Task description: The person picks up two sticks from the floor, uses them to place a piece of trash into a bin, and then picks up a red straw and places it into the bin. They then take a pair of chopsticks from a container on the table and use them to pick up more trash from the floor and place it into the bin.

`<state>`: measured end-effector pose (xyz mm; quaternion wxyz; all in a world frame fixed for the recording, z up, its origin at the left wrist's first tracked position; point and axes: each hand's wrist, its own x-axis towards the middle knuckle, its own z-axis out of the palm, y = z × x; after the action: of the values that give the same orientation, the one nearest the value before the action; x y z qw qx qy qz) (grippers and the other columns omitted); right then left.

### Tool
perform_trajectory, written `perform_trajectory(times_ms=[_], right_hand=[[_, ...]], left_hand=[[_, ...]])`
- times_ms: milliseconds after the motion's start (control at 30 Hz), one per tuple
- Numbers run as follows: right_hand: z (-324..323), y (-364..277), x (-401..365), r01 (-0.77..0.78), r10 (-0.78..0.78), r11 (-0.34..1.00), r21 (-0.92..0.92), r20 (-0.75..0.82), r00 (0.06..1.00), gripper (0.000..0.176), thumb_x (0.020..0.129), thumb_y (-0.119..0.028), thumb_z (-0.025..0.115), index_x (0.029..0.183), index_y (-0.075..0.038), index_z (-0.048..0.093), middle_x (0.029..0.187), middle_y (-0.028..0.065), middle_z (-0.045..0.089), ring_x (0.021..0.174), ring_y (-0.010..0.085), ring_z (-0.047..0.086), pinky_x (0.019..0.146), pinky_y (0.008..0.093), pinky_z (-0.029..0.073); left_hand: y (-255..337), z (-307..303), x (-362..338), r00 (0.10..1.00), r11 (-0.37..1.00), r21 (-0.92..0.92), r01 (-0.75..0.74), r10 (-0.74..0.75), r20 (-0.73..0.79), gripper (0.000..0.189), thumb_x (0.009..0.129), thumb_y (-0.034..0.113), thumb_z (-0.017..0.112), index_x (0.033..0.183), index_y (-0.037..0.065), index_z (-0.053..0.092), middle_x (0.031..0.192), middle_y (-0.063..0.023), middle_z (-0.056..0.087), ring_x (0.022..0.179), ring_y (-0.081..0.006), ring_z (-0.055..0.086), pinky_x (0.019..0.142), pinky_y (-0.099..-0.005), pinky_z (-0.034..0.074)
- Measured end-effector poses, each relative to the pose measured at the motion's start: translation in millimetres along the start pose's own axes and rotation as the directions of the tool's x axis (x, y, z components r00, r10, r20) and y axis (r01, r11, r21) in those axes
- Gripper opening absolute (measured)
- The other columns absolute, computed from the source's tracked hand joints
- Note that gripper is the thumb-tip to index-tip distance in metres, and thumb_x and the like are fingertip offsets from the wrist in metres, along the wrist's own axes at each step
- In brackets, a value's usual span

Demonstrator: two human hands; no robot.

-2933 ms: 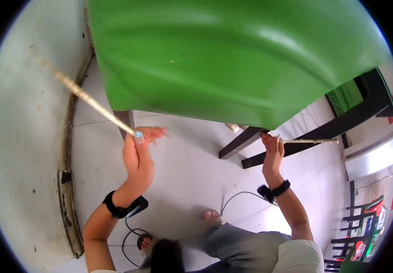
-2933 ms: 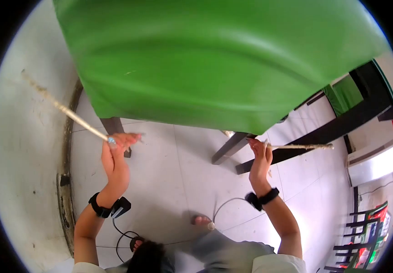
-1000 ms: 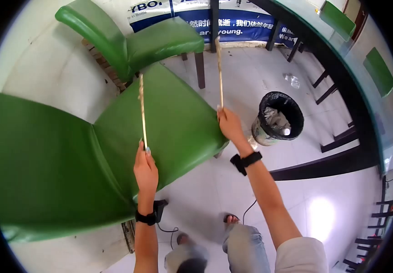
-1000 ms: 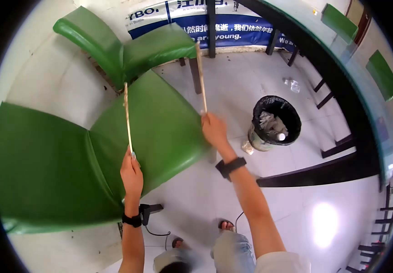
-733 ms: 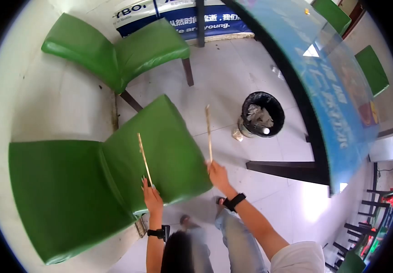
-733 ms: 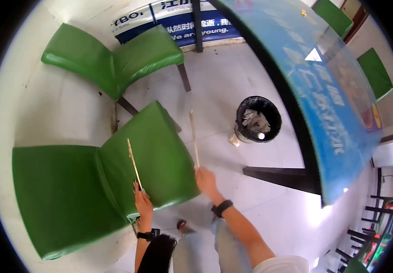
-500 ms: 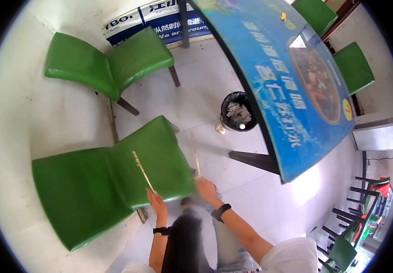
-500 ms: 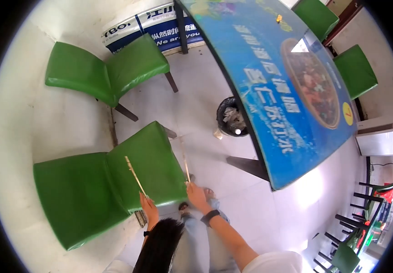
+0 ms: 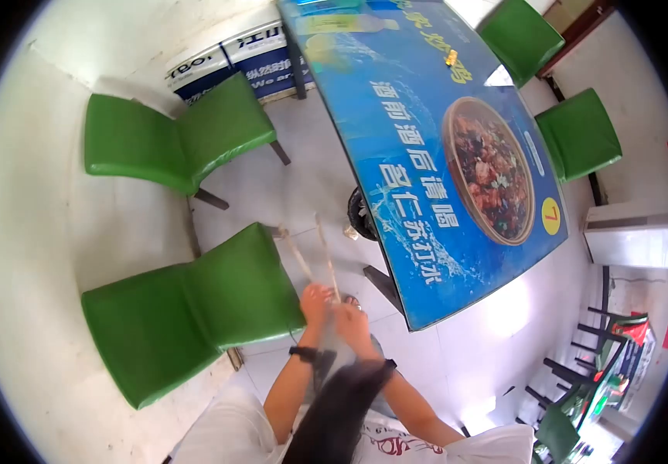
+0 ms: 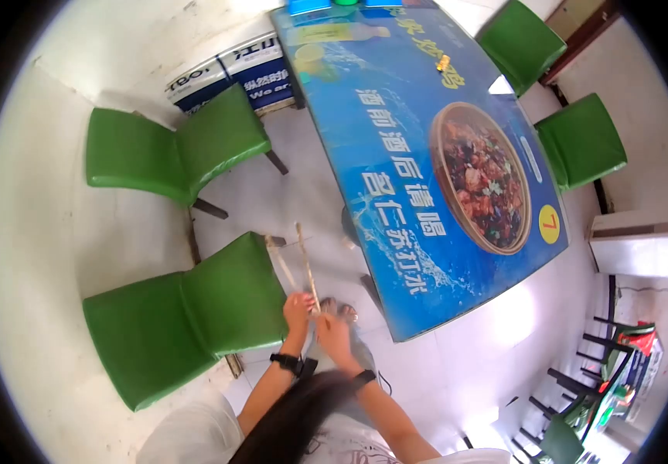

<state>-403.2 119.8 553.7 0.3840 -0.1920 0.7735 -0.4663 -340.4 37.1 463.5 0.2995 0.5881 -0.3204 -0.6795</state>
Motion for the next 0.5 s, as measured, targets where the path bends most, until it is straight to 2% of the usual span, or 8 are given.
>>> perform_trajectory(times_ms=[33, 133, 267, 333, 367, 400, 433, 500], right_hand=[[1, -6, 3, 0.034, -0.034, 0.999, 0.011, -0.030, 0.999, 0.023, 0.085, -0.020, 0.047, 0.085, -0.005, 0.063, 0.047, 0.0056, 0.050, 0.041, 0.0127, 0.050, 0.042, 0.0283, 0.039], [-7, -53, 29, -0.186, 0.182, 0.965, 0.185, 0.039, 0.983, 0.023, 0.086, -0.018, 0.044, 0.084, -0.004, 0.063, 0.047, 0.0056, 0.050, 0.041, 0.0124, 0.050, 0.042, 0.0285, 0.039], [14, -96, 91, -0.136, 0.115, 0.964, 0.230, 0.102, 0.988, 0.026, 0.089, -0.019, 0.041, 0.079, -0.002, 0.058, 0.047, 0.0004, 0.045, 0.039, 0.0071, 0.040, 0.037, 0.0229, 0.031], [33, -95, 136, -0.027, 0.022, 0.998, 0.058, 0.077, 0.997, 0.024, 0.088, -0.018, 0.041, 0.081, -0.003, 0.058, 0.048, 0.0009, 0.046, 0.041, 0.0075, 0.042, 0.037, 0.0232, 0.033], [46, -92, 164, 0.034, -0.032, 0.999, -0.024, 0.066, 0.997, 0.023, 0.088, -0.017, 0.042, 0.082, -0.003, 0.058, 0.049, 0.0011, 0.047, 0.042, 0.0077, 0.043, 0.037, 0.0233, 0.033], [59, -86, 190, 0.055, -0.056, 0.997, 0.061, 0.030, 0.998, 0.020, 0.086, -0.015, 0.042, 0.083, -0.004, 0.059, 0.051, 0.0017, 0.049, 0.044, 0.0080, 0.045, 0.038, 0.0233, 0.035], [72, -88, 214, 0.082, -0.081, 0.992, 0.094, -0.007, 0.997, 0.021, 0.087, -0.016, 0.043, 0.083, -0.004, 0.060, 0.050, 0.0010, 0.048, 0.043, 0.0069, 0.044, 0.039, 0.0226, 0.034], [96, -107, 262, -0.197, 0.203, 0.956, 0.215, -0.003, 0.979, 0.024, 0.089, -0.021, 0.044, 0.086, -0.002, 0.059, 0.049, 0.0007, 0.047, 0.041, 0.0071, 0.044, 0.038, 0.0225, 0.034]], left_hand=[[8, 14, 3, 0.999, 0.999, 0.021, -0.033, 0.033, 0.032, 0.014, 0.083, 0.014, 0.049, 0.082, 0.001, 0.054, 0.073, -0.0069, 0.060, 0.061, -0.0138, 0.057, 0.053, -0.0230, 0.046], [50, 47, 12, 0.999, 0.999, 0.037, -0.040, 0.039, 0.016, 0.013, 0.083, 0.013, 0.049, 0.081, 0.001, 0.054, 0.071, -0.0062, 0.058, 0.059, -0.0133, 0.056, 0.052, -0.0236, 0.046], [65, 62, 70, 0.991, 0.991, 0.051, -0.124, 0.126, -0.038, 0.020, 0.085, 0.022, 0.045, 0.074, 0.006, 0.052, 0.064, -0.0019, 0.052, 0.053, -0.0090, 0.047, 0.047, -0.0223, 0.040], [90, 71, 98, 0.987, 0.987, 0.068, -0.143, 0.147, -0.071, 0.022, 0.085, 0.020, 0.045, 0.068, 0.007, 0.051, 0.060, -0.0003, 0.049, 0.050, -0.0078, 0.042, 0.047, -0.0222, 0.035], [56, 66, 143, 0.974, 0.967, 0.154, -0.204, 0.216, -0.066, 0.025, 0.085, 0.020, 0.045, 0.065, 0.007, 0.050, 0.058, -0.0005, 0.048, 0.050, -0.0081, 0.042, 0.047, -0.0227, 0.035], [24, 59, 194, 0.956, 0.933, 0.244, -0.264, 0.286, -0.059, 0.027, 0.085, 0.021, 0.046, 0.063, 0.006, 0.050, 0.056, -0.0007, 0.047, 0.051, -0.0084, 0.043, 0.047, -0.0233, 0.036], [38, 61, 220, 0.932, 0.880, 0.334, -0.338, 0.363, -0.013, 0.029, 0.086, 0.021, 0.046, 0.062, 0.006, 0.049, 0.054, -0.0007, 0.047, 0.051, -0.0085, 0.043, 0.047, -0.0240, 0.035], [72, 58, 278, 0.866, 0.720, 0.513, -0.467, 0.490, 0.100, 0.032, 0.086, 0.023, 0.046, 0.059, 0.005, 0.048, 0.052, -0.0009, 0.045, 0.050, -0.0087, 0.043, 0.046, -0.0253, 0.035]])
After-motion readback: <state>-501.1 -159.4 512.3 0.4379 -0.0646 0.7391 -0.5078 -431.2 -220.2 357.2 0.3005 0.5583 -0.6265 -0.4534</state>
